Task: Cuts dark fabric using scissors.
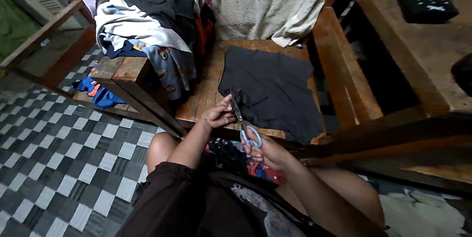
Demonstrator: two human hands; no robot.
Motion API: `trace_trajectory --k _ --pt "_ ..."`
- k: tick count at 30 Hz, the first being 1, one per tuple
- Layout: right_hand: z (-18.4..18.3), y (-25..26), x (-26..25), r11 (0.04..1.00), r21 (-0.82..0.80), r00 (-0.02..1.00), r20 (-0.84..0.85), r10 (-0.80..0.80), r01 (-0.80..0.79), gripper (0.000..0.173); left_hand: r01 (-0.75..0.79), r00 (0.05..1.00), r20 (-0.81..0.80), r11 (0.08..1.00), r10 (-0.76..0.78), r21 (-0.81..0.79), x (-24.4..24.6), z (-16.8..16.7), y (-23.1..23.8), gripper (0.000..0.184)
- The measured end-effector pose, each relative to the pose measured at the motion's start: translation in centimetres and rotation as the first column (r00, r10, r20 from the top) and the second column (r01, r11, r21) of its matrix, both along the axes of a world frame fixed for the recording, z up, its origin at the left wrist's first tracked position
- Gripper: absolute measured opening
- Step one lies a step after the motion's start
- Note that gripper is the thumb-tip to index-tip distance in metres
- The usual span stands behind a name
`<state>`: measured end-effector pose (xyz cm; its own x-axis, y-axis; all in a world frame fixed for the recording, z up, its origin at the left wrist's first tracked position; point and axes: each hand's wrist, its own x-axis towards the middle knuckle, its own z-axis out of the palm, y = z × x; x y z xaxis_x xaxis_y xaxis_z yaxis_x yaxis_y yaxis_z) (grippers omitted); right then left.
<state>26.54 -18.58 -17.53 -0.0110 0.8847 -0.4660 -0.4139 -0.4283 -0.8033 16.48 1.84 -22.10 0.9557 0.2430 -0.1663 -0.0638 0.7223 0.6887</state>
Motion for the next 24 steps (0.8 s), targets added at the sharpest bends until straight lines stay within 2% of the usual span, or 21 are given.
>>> trace_trajectory --k 4,7,14,18,19,21,24 --pt "0.1 -0.6 -0.4 0.999 0.021 0.999 -0.017 -0.027 0.028 0.041 -0.105 0.983 0.139 0.99 0.118 -0.094 0.0 -0.4 -1.2 0.035" --pt "-0.1 -0.5 -0.7 0.997 0.041 0.997 -0.035 -0.062 0.063 0.04 -0.121 0.974 0.187 0.991 0.131 -0.065 0.1 -0.5 -1.4 0.042" --pt "-0.2 0.3 -0.5 0.995 0.051 0.997 0.007 -0.083 0.082 0.038 -0.147 0.979 0.153 0.988 0.137 0.054 0.6 0.0 -1.8 0.038" --pt "-0.3 0.5 -0.4 0.994 0.065 0.995 0.056 -0.088 0.084 0.037 -0.168 0.983 0.094 0.975 0.156 0.148 0.3 0.6 -1.6 0.021" --pt "-0.2 0.6 -0.4 0.993 0.069 0.993 0.068 -0.099 0.094 0.036 -0.172 0.983 0.089 0.972 0.159 0.161 0.3 0.7 -1.6 0.025" --pt "-0.1 0.6 -0.5 0.992 0.072 0.991 0.08 -0.11 0.105 0.034 -0.16 0.985 0.1 0.97 0.144 0.18 0.2 0.7 -1.4 0.044" --pt "0.1 0.7 -0.8 0.991 0.059 0.987 0.1 -0.123 0.117 0.031 -0.168 0.982 0.107 0.974 0.153 0.151 0.1 0.8 -1.4 0.044"
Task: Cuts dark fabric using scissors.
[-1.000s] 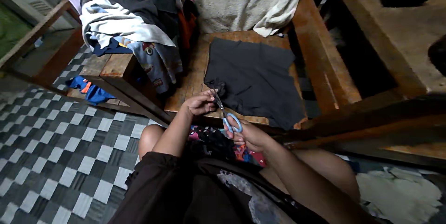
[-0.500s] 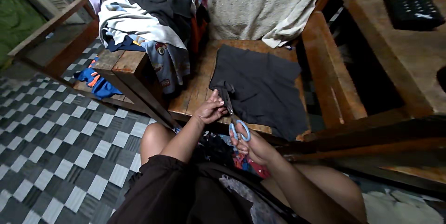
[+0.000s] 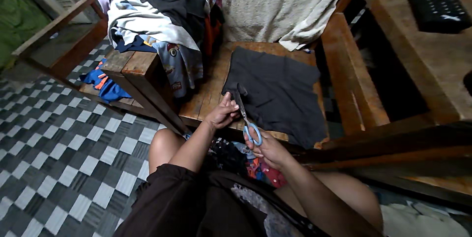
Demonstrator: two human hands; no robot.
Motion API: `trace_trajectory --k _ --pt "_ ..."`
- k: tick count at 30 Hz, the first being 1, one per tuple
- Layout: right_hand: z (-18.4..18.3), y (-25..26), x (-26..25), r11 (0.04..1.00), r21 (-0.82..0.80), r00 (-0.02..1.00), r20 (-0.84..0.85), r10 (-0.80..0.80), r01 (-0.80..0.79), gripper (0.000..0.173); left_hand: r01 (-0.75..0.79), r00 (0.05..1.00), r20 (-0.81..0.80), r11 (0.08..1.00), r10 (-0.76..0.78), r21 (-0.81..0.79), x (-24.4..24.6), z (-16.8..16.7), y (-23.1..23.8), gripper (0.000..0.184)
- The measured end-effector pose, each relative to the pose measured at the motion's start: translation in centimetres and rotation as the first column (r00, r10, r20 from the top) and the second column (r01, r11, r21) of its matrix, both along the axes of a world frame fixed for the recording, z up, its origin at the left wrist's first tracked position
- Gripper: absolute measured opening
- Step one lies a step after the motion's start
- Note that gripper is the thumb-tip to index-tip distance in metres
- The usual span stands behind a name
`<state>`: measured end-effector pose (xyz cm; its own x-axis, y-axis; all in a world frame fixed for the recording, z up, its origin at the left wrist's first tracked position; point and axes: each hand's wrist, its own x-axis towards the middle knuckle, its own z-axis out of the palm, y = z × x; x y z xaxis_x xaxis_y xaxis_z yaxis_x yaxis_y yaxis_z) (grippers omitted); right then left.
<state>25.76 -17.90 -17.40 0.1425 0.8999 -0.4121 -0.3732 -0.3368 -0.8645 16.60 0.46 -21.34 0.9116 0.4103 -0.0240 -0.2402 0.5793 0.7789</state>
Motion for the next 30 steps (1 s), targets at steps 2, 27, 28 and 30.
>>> trace_trajectory --k 2,27,28,30 --pt "0.1 0.1 -0.1 1.0 -0.01 1.0 -0.003 -0.016 0.016 0.029 0.01 1.0 0.01 1.0 -0.01 -0.001 0.0 0.0 -0.1 0.037" --pt "0.2 1.1 0.2 0.999 -0.01 0.994 0.097 -0.052 0.054 0.027 0.095 0.995 -0.028 0.986 -0.092 0.139 -0.2 1.2 -0.3 0.052" --pt "0.3 0.9 0.6 1.0 -0.017 0.996 0.093 -0.018 0.02 0.028 0.069 0.997 -0.046 0.986 -0.063 0.153 -0.3 1.5 0.2 0.046" --pt "0.4 0.2 1.3 0.997 -0.036 0.995 0.076 0.066 -0.064 0.033 -0.018 0.998 -0.05 0.987 0.027 0.161 -0.5 1.9 1.7 0.035"
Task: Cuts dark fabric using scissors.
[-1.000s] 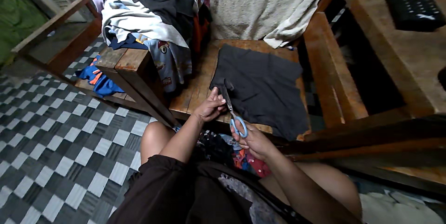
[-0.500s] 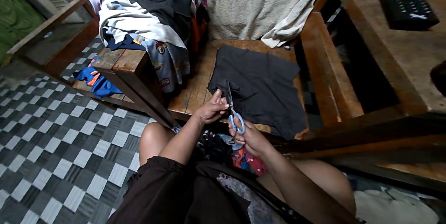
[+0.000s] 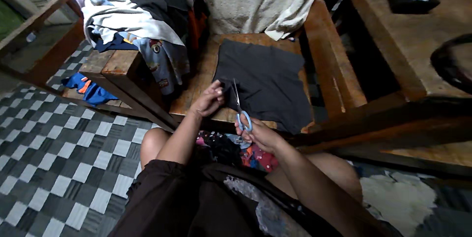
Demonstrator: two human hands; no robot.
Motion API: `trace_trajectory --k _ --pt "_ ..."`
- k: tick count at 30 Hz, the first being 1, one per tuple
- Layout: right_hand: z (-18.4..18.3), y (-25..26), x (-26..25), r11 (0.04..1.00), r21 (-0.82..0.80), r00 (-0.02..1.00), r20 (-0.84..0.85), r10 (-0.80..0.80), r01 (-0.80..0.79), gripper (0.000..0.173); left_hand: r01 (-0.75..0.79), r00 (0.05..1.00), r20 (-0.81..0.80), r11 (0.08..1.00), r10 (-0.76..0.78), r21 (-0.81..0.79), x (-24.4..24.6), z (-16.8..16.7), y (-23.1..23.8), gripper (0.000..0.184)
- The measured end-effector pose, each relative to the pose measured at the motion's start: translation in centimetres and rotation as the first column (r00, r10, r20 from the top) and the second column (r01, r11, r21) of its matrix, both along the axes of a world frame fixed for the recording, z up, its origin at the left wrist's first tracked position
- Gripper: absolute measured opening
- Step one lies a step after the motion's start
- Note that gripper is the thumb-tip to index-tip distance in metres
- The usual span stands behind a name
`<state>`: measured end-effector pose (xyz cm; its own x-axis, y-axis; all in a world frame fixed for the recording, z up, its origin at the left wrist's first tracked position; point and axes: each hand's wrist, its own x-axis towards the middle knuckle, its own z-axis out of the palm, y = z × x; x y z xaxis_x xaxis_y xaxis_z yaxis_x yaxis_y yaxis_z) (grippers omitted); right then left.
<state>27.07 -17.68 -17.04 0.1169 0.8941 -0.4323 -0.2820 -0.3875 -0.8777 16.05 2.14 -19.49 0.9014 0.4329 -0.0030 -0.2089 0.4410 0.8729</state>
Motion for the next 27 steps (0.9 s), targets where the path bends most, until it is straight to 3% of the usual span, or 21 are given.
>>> trace_trajectory --k 4,7,10,13,15,17,19,22,27 --pt "0.2 -1.8 1.7 0.986 0.037 0.986 0.04 0.162 -0.163 0.035 -0.33 0.935 0.076 0.927 0.347 -0.177 0.4 0.2 5.1 0.022" --pt "0.6 -3.2 3.0 0.994 0.086 0.997 0.052 0.065 -0.069 0.033 -0.648 0.75 -0.117 0.688 0.651 -0.327 1.3 2.0 6.3 0.017" --pt "1.2 -4.4 4.8 0.982 0.117 0.98 0.116 -0.161 0.147 0.033 -0.698 0.691 -0.316 0.714 0.651 -0.056 2.2 2.0 4.5 0.038" --pt "1.2 -5.3 6.3 0.956 0.146 0.934 0.219 -0.282 0.254 0.031 -0.565 0.652 -0.422 0.775 0.629 0.282 3.3 0.8 -0.1 0.045" --pt "1.2 -5.8 6.8 0.953 0.144 0.92 0.254 -0.298 0.268 0.031 -0.305 0.654 -0.489 0.793 0.577 0.527 3.2 0.2 -2.6 0.035" --pt "1.4 -6.1 6.6 0.958 0.121 0.925 0.254 -0.283 0.26 0.03 0.065 0.622 -0.597 0.727 0.506 0.684 3.2 0.1 -3.8 0.029" --pt "1.5 -6.4 6.4 0.973 0.089 0.936 0.267 -0.23 0.213 0.029 0.329 0.53 -0.684 0.622 0.501 0.71 3.7 1.1 -4.9 0.034" --pt "1.4 -6.4 6.1 0.983 0.087 0.939 0.294 -0.181 0.162 0.026 0.47 0.488 -0.692 0.507 0.532 0.722 4.7 1.7 -6.5 0.044" --pt "1.4 -6.5 5.9 0.994 0.043 0.928 0.357 -0.108 0.099 0.027 0.528 0.512 -0.745 0.528 0.426 0.665 5.5 1.0 -6.3 0.03"
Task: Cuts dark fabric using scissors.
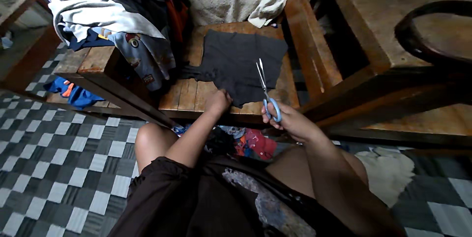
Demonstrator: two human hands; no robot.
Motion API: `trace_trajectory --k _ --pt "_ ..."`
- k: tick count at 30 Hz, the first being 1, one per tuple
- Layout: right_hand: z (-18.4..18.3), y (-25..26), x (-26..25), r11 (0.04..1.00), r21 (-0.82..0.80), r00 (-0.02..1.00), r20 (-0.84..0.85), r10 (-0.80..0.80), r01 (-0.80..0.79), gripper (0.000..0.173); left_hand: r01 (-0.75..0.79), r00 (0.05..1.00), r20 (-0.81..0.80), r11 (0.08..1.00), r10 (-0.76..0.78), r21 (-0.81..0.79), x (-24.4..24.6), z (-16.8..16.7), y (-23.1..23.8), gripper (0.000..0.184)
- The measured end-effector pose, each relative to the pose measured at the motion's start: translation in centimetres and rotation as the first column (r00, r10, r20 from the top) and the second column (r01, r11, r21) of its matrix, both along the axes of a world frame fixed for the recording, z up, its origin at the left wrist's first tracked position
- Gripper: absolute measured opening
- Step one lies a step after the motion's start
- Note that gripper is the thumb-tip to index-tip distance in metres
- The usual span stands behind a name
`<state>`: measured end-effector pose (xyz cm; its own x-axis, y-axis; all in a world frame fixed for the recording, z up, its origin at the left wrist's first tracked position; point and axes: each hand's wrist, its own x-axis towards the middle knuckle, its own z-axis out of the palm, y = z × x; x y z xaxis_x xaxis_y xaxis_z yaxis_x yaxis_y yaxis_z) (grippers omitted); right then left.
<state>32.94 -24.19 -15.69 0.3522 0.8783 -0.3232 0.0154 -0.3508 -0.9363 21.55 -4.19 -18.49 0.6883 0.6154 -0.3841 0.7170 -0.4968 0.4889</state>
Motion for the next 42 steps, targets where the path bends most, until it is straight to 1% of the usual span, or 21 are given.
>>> trace_trajectory --k 1,3,5,7,9,10,12,15,17,19,20,21,22,23,24,25,26,30,33,36,42 --pt "0.0 -0.1 0.0 0.998 -0.04 0.998 0.019 0.052 -0.051 0.028 0.007 1.0 -0.01 0.999 -0.008 -0.05 -0.3 0.3 0.6 0.029" --pt "0.0 -0.3 0.0 0.97 -0.138 0.976 0.056 0.209 -0.2 0.031 0.007 1.0 0.004 0.993 -0.006 -0.114 -1.6 0.9 2.1 0.027" --pt "-0.4 -0.3 -0.2 0.909 -0.216 0.925 0.056 0.376 -0.356 0.032 -0.023 0.999 0.037 0.994 0.027 -0.106 -3.6 1.3 3.6 0.026" --pt "-0.9 -0.1 -0.7 0.857 -0.262 0.888 0.002 0.461 -0.444 0.034 -0.095 0.993 0.066 0.993 0.099 -0.069 -5.5 1.3 4.6 0.03" --pt "-1.9 0.3 -1.5 0.837 -0.263 0.876 -0.082 0.476 -0.479 0.032 -0.184 0.979 0.085 0.982 0.187 -0.038 -7.1 1.0 4.8 0.041" --pt "-2.4 0.5 -2.1 0.835 -0.263 0.876 -0.128 0.466 -0.483 0.032 -0.223 0.97 0.098 0.975 0.224 -0.024 -7.9 0.8 4.5 0.043" --pt "-3.3 0.9 -3.2 0.833 -0.288 0.881 -0.188 0.434 -0.472 0.034 -0.277 0.954 0.117 0.961 0.275 -0.003 -9.2 0.3 3.5 0.038" --pt "-4.1 1.0 -4.2 0.843 -0.308 0.896 -0.215 0.389 -0.44 0.037 -0.292 0.95 0.123 0.956 0.287 0.025 -10.5 -0.4 1.3 0.025" --pt "-4.4 0.8 -4.3 0.855 -0.277 0.893 -0.24 0.38 -0.438 0.036 -0.282 0.952 0.119 0.959 0.28 -0.004 -10.8 -0.9 0.3 0.026" --pt "-4.5 0.5 -4.3 0.862 -0.259 0.891 -0.261 0.371 -0.435 0.036 -0.303 0.937 0.145 0.946 0.318 -0.118 -10.9 -1.7 -0.4 0.029" --pt "-4.5 0.4 -4.3 0.861 -0.259 0.89 -0.261 0.374 -0.438 0.036 -0.331 0.916 0.159 0.917 0.369 -0.222 -10.8 -2.1 -0.7 0.03" --pt "-4.5 0.3 -4.3 0.855 -0.263 0.887 -0.257 0.384 -0.446 0.036 -0.367 0.882 0.166 0.864 0.441 -0.344 -10.6 -2.4 -1.0 0.03" --pt "-4.4 0.2 -4.3 0.846 -0.267 0.88 -0.255 0.4 -0.461 0.036 -0.406 0.831 0.16 0.777 0.533 -0.481 -10.3 -2.4 -1.4 0.03" --pt "-4.4 0.2 -4.3 0.839 -0.274 0.876 -0.258 0.408 -0.471 0.036 -0.438 0.764 0.141 0.668 0.629 -0.601 -10.0 -2.3 -1.7 0.03" --pt "-4.4 0.2 -4.3 0.834 -0.284 0.875 -0.263 0.407 -0.473 0.036 -0.458 0.699 0.12 0.569 0.705 -0.683 -9.7 -2.4 -2.0 0.029" --pt "-4.4 0.2 -4.4 0.832 -0.291 0.875 -0.268 0.403 -0.472 0.036 -0.465 0.651 0.103 0.503 0.752 -0.729 -9.4 -2.4 -2.2 0.029" --pt "-4.5 0.2 -4.5 0.835 -0.293 0.878 -0.272 0.394 -0.465 0.036 -0.466 0.623 0.096 0.466 0.777 -0.752 -9.2 -2.4 -2.3 0.029" --pt "-4.8 0.5 -5.0 0.863 -0.266 0.888 -0.302 0.348 -0.429 0.038 -0.477 0.561 0.098 0.418 0.822 -0.773 -8.4 -2.6 -2.6 0.023" --pt "-4.9 0.7 -5.3 0.891 -0.225 0.889 -0.338 0.309 -0.395 0.037 -0.481 0.519 0.061 0.35 0.853 -0.804 -8.1 -2.7 -2.7 0.021" --pt "-4.9 0.9 -6.0 0.912 -0.21 0.898 -0.351 0.264 -0.351 0.037 -0.447 0.514 0.045 0.312 0.857 -0.838 -8.1 -2.8 -2.9 0.022" --pt "-5.4 1.9 -7.1 0.935 -0.201 0.914 -0.345 0.212 -0.293 0.036 -0.427 0.527 0.042 0.307 0.849 -0.85 -8.2 -2.4 -3.6 0.022"
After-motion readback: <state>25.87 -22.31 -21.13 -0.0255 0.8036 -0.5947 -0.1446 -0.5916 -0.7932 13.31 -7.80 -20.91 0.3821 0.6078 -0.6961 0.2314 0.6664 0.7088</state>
